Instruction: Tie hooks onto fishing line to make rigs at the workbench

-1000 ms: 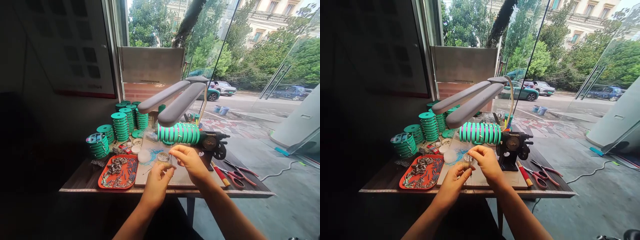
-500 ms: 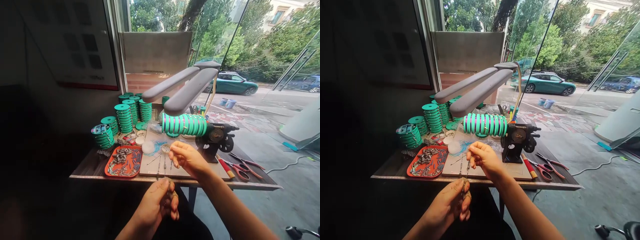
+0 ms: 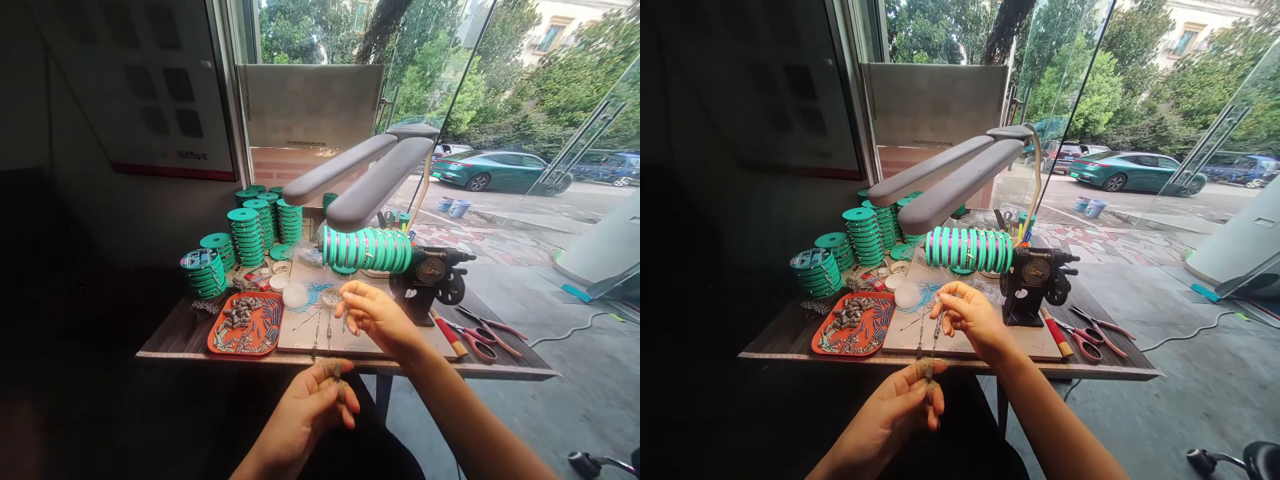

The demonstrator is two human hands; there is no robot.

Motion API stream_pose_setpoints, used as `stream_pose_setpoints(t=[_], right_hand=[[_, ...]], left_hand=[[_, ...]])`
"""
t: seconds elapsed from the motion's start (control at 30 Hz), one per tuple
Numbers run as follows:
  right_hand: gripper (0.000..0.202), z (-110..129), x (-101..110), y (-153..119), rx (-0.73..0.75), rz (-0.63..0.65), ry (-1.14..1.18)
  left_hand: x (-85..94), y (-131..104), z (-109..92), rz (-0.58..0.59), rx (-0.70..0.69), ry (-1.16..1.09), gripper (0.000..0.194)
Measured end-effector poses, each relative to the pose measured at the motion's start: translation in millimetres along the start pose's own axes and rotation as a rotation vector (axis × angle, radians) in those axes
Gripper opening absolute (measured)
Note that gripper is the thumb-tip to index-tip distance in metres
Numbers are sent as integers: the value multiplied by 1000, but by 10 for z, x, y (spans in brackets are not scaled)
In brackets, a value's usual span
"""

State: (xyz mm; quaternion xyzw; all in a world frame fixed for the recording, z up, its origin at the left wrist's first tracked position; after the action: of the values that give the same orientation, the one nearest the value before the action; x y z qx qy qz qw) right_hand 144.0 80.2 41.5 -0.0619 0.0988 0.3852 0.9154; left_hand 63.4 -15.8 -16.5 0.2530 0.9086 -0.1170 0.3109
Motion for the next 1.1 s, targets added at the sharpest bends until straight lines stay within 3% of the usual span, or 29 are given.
stream_pose_setpoints(t=[0.13,0.27,0.53,1.1], right_hand=[[67,-255,-76,-148,-134,96,-51],[59,-577,-271,-314,-282,294,-74],[52,-698,-503,-332,-162,480,105],[46,-795,-552,-367,-127,473,246]], left_hand=[[51,-74,29,2,-63,-22,50],[-12,-124,-4,-15,-74,-13,57],[1,-153,10,-40,-107,99,63],[2,-178,-10,-46,-105,176,59]])
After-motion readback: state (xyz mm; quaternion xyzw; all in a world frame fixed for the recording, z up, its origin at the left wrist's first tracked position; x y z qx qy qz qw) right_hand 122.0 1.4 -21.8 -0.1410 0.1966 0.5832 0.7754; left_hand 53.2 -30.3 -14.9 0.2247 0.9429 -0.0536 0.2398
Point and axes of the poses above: each hand's wrist, its own y-axis towards the middle knuckle, its own x-axis out of the back of the hand, z = x × y, the point moved 6 cm from there along y, towards the middle knuckle, and after that the axes turned 13 degrees about z, right-handed, at the moved point
